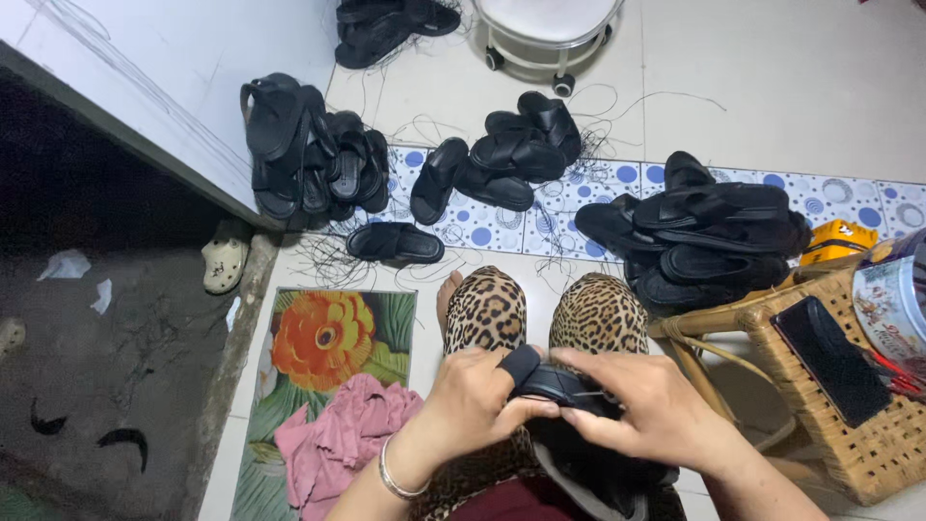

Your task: The person sits on the floor and sews a black slipper using a needle and thread. They repeatedly pass the needle through the slipper's sole and upper, pulling the thread tight to secure the parts together.

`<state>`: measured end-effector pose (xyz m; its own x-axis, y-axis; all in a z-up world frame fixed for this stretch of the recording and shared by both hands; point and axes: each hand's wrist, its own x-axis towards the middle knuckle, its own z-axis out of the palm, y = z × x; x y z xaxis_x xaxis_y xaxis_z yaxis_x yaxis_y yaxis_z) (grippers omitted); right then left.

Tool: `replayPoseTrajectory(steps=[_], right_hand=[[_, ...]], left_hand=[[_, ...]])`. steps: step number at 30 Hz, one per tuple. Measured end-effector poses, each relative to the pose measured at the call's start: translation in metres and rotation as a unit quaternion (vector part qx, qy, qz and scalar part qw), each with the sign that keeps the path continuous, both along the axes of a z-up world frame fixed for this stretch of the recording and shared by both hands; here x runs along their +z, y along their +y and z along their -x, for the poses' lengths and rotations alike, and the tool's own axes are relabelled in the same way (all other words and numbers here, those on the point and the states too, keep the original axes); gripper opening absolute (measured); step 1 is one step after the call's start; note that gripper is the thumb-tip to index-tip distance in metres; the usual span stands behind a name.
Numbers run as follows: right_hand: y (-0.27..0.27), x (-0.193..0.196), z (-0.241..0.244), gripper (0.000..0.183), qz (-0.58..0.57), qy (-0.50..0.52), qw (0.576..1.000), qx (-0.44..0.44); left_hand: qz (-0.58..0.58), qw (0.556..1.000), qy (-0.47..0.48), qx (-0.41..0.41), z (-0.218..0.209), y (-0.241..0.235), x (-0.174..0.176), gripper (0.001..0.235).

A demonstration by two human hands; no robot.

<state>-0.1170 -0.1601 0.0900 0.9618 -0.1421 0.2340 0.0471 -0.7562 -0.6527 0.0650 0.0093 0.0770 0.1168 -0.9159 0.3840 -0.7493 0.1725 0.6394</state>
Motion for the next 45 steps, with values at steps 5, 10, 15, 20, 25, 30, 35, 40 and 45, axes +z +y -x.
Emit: replayPoseTrajectory(steps=[5, 10, 15, 20, 25, 30, 35, 40, 45], right_hand=[[0.012, 0.005, 0.004, 0.062, 0.104, -0.071, 0.991, -0.049], [0.014, -0.013, 0.0, 0.062, 0.188, -0.096, 0.969, -0.127], [-0.001, -0.058, 0.006, 0.057, 0.232, -0.11, 0.93, -0.263], [-0.016, -0.113, 0.013, 0.068, 0.223, -0.094, 0.896, -0.372], [-0.018, -0.155, 0.017, 0.073, 0.155, -0.07, 0.92, -0.352], [-0.008, -0.158, 0.01, 0.07, 0.122, -0.063, 0.93, -0.341], [-0.009, -0.167, 0.01, 0.079, 0.051, 0.031, 0.93, -0.363], [-0.004, -0.157, 0.006, 0.08, -0.049, 0.087, 0.958, -0.267], [-0.037, -0.108, 0.027, 0.076, -0.24, 0.15, 0.893, -0.35]], left_hand=[[0.104, 0.981, -0.143, 0.077, 0.007, 0.008, 0.021, 0.053], [0.092, 0.951, -0.251, 0.157, 0.011, 0.002, 0.026, 0.055], [0.081, 0.978, -0.106, 0.158, 0.007, 0.011, 0.004, 0.034], [-0.104, 0.92, 0.372, 0.059, -0.01, 0.048, -0.02, 0.02], [-0.004, 0.787, 0.588, 0.186, -0.036, 0.086, -0.053, 0.03], [0.063, 0.728, 0.643, 0.229, -0.059, 0.106, -0.079, 0.024], [0.069, 0.69, 0.625, 0.358, -0.087, 0.127, -0.119, 0.021], [0.073, 0.692, 0.552, 0.46, -0.119, 0.14, -0.144, 0.009], [-0.022, 0.73, 0.348, 0.587, -0.161, 0.147, -0.187, 0.013]])
